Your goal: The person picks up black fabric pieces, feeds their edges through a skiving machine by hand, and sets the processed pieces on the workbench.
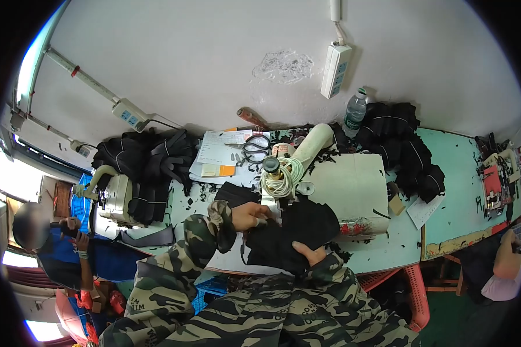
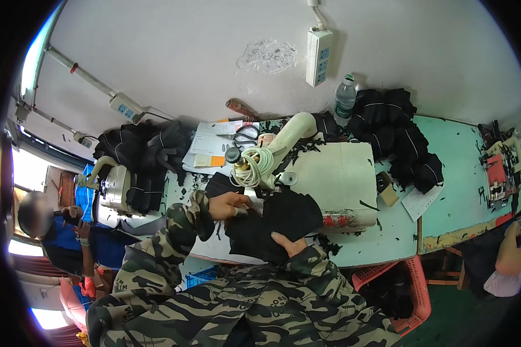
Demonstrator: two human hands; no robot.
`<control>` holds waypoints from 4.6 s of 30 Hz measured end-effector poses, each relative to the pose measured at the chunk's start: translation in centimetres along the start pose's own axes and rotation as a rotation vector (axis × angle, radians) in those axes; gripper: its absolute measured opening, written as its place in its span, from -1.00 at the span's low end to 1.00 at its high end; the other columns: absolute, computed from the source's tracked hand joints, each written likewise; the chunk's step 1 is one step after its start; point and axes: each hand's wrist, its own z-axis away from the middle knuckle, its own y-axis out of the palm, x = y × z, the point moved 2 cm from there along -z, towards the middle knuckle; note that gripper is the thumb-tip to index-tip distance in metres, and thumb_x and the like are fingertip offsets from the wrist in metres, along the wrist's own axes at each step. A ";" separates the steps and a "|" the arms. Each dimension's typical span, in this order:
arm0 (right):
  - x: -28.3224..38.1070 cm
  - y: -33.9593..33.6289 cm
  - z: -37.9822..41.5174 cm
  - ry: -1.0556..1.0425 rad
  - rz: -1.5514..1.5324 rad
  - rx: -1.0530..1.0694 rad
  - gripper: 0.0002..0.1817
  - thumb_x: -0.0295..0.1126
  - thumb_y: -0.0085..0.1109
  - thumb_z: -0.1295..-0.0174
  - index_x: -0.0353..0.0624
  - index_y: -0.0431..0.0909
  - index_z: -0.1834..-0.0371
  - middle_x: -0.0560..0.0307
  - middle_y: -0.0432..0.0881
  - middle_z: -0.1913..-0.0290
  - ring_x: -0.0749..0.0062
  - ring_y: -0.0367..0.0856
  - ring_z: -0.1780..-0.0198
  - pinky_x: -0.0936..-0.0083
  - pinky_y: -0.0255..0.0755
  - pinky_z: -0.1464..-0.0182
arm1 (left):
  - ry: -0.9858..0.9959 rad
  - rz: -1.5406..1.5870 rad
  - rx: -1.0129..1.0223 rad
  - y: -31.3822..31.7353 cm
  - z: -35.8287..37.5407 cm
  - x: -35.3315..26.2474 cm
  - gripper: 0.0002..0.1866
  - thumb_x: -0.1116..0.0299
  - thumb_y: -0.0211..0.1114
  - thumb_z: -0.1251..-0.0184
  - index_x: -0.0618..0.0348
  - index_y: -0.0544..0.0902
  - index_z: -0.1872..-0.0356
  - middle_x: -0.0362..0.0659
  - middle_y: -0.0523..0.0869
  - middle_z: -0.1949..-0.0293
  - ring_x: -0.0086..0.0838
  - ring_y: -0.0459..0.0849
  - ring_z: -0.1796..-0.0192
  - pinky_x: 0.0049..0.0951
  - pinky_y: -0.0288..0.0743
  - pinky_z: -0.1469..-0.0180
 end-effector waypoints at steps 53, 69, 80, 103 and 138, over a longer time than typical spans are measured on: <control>2.4 1.4 1.0 0.196 -0.640 0.001 -0.53 -0.47 0.12 -0.09 -0.26 0.32 -0.12 -0.01 0.46 -0.05 0.24 0.46 -0.06 0.31 0.35 -0.14 | -0.547 -0.249 0.110 0.6 8.6 -3.7 -0.52 0.06 -0.13 -0.39 0.32 0.57 0.34 -0.03 0.65 0.63 -0.44 0.58 0.76 -0.50 0.46 0.72; 15.0 -8.0 0.0 -0.397 1.925 -0.465 -0.14 -0.23 0.43 0.41 -0.21 0.25 -0.08 -0.14 0.21 -0.23 0.02 0.25 -0.18 0.17 0.11 -0.16 | 0.073 0.735 -0.310 7.6 5.9 -0.7 -0.59 0.64 0.17 -0.03 0.29 0.46 0.00 -0.13 0.60 0.14 -0.43 0.57 0.08 -0.43 0.43 -0.01; 13.4 -6.1 -3.2 -0.899 1.618 -0.632 -0.54 -0.29 0.41 0.49 -0.12 0.35 0.49 0.05 0.45 0.13 0.09 0.39 0.09 0.24 0.23 0.09 | 0.107 0.620 -0.229 7.9 5.6 -1.9 -0.54 0.64 0.20 -0.02 0.34 0.43 -0.05 -0.08 0.60 0.08 -0.40 0.58 0.05 -0.42 0.42 -0.04; 19.8 10.3 -9.6 -0.597 0.724 0.573 -0.82 -0.36 0.11 -0.15 -0.29 0.54 0.38 0.13 0.61 0.43 0.58 0.54 0.34 0.63 0.39 0.24 | 0.240 0.741 -0.435 7.0 7.1 -2.0 -0.62 0.55 0.19 -0.07 0.33 0.45 0.02 -0.13 0.58 0.16 -0.49 0.57 0.14 -0.49 0.45 0.09; 0.6 5.1 2.4 0.305 -0.111 0.360 -0.50 -0.16 0.17 -0.12 -0.26 0.34 -0.03 -0.01 0.56 0.35 0.13 0.60 0.35 0.22 0.52 0.29 | 0.472 0.254 -0.274 6.6 6.3 -4.6 -0.51 0.35 0.24 -0.15 0.21 0.33 -0.10 -0.06 0.45 -0.03 -0.41 0.40 -0.16 -0.38 0.29 -0.18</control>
